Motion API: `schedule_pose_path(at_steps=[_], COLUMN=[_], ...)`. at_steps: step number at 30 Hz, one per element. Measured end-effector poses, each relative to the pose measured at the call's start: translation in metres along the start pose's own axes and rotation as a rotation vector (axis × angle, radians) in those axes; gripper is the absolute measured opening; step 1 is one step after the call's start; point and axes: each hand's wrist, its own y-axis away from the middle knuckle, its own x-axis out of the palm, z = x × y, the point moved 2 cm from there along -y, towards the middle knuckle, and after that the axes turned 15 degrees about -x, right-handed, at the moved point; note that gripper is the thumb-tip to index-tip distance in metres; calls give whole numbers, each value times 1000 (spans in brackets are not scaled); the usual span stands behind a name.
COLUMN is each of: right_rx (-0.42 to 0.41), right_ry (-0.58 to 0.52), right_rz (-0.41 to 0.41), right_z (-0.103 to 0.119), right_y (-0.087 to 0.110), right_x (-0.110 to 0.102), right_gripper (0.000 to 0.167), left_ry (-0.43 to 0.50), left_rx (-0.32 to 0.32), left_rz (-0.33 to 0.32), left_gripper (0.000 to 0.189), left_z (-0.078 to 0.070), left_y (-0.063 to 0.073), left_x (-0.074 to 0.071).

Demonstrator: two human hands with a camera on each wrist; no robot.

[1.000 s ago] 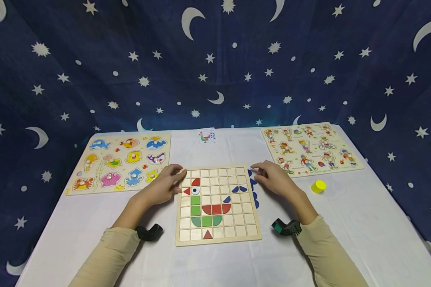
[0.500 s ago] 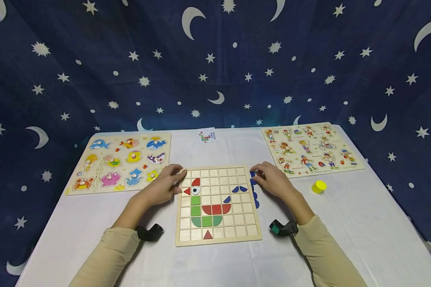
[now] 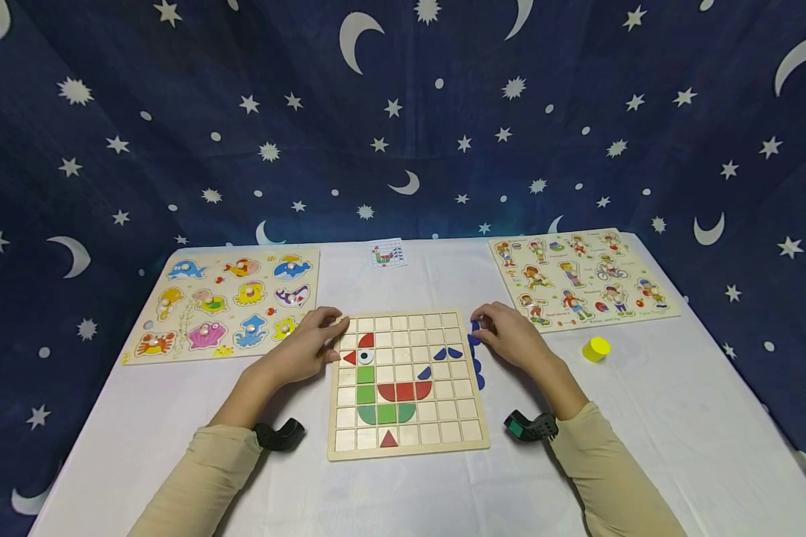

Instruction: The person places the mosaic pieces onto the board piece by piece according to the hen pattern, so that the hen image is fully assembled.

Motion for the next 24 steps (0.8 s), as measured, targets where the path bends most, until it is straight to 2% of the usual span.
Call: schedule_pose_path(at_steps=[15, 24], right_rx=[-36, -92], right_ry=[-74, -154], right_rz=[-80, -33], right_z=[-1, 17], right_y=[3, 0], right_x=[-15, -18], right_gripper=[12, 11], left_ry=[3, 3], left_rx=[-4, -10], left_rz=[3, 12], left_gripper=[60, 60], left_z=[1, 0], left_y=[-1, 0], left_x=[0, 0])
